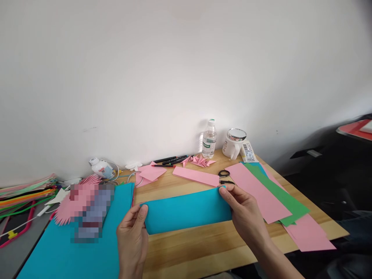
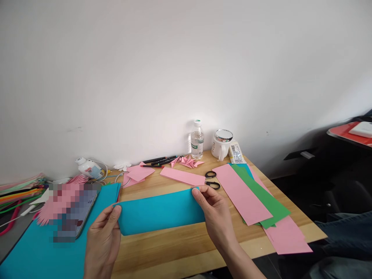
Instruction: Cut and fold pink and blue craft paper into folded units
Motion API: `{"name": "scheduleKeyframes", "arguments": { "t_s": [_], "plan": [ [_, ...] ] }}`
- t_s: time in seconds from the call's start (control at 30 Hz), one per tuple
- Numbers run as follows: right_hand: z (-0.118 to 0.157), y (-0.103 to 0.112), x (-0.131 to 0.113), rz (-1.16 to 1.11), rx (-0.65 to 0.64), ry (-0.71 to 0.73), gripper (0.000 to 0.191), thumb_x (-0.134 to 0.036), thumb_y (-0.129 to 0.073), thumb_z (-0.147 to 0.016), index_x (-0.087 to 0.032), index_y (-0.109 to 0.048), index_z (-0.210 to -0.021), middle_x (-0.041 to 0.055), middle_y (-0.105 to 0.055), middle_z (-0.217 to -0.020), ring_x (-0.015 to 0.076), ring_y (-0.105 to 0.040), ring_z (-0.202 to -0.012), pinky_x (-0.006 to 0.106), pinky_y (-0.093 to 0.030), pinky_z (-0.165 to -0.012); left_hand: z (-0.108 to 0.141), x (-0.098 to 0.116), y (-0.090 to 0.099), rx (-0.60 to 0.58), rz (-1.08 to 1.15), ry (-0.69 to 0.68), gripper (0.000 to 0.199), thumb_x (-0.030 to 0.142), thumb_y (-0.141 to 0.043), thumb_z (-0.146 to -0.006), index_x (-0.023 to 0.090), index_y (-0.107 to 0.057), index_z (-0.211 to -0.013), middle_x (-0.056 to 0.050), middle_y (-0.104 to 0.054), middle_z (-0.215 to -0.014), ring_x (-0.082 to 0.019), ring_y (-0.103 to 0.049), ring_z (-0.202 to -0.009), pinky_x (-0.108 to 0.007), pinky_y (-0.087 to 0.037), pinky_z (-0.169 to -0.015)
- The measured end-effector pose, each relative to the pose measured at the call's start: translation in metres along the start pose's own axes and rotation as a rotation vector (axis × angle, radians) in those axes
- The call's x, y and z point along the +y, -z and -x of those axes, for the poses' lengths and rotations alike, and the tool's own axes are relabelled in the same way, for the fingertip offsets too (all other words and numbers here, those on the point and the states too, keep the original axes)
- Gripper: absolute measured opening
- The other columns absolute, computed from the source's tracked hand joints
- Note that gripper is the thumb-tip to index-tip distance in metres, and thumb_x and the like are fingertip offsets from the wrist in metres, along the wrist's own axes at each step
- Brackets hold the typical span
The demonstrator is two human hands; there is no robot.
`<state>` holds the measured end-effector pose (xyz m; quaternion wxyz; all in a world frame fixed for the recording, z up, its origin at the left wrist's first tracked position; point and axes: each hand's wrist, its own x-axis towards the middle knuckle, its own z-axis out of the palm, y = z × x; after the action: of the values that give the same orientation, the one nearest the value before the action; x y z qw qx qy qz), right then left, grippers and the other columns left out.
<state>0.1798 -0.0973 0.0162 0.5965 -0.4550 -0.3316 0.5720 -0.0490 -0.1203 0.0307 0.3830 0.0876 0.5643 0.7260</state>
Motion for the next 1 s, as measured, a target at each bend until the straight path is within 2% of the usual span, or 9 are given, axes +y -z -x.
{"name": "scheduleKeyframes", "arguments": {
  "t_s": [0.33,0.63,0.77,1.0],
  "plan": [
    [-0.003,0.001,0.003,0.012,0.018,-0.010,0.025,-0.043,-0.072,-0.067,-0.020,-0.062,-0.068,-0.0024,-0.048,-0.064,0.0108,-0.037,-0.062,0.020,-0.032,-0.055,-0.002,-0.001,0.001,-0.004,-0.003,-0.013,0.045,0.031,-0.087,-0.019,0.018,-0.070,-0.059,0.005,-0.067,-0.056,-0.006,-0.058,-0.059,-0.011,-0.047,-0.059],
    [-0.004,0.006,0.009,0.006,0.033,-0.040,0.027,-0.044,-0.072,-0.066,-0.019,-0.061,-0.066,-0.0038,-0.043,-0.059,0.0089,-0.033,-0.056,0.019,-0.030,-0.048,0.002,-0.005,0.005,-0.031,-0.066,-0.089,0.038,0.031,-0.086,-0.030,0.019,-0.072,-0.063,0.002,-0.069,-0.061,-0.010,-0.060,-0.062,-0.017,-0.049,-0.060],
    [-0.004,0.011,0.014,-0.023,0.045,-0.060,0.027,-0.042,-0.075,-0.063,-0.019,-0.062,-0.066,-0.0031,-0.047,-0.058,0.0092,-0.037,-0.054,0.019,-0.033,-0.047,0.004,-0.006,0.007,-0.061,-0.114,-0.102,0.035,0.032,-0.085,-0.035,0.019,-0.072,-0.065,0.001,-0.069,-0.063,-0.011,-0.060,-0.064,-0.019,-0.050,-0.061],
    [-0.002,0.011,0.017,-0.122,0.021,-0.142,0.023,-0.039,-0.075,-0.064,-0.020,-0.062,-0.067,-0.0033,-0.053,-0.058,0.0096,-0.042,-0.054,0.019,-0.036,-0.047,0.006,-0.006,0.007,-0.058,-0.137,-0.064,0.037,0.035,-0.085,-0.033,0.019,-0.072,-0.063,0.001,-0.069,-0.063,-0.012,-0.060,-0.066,-0.021,-0.049,-0.065]
  ]
}}
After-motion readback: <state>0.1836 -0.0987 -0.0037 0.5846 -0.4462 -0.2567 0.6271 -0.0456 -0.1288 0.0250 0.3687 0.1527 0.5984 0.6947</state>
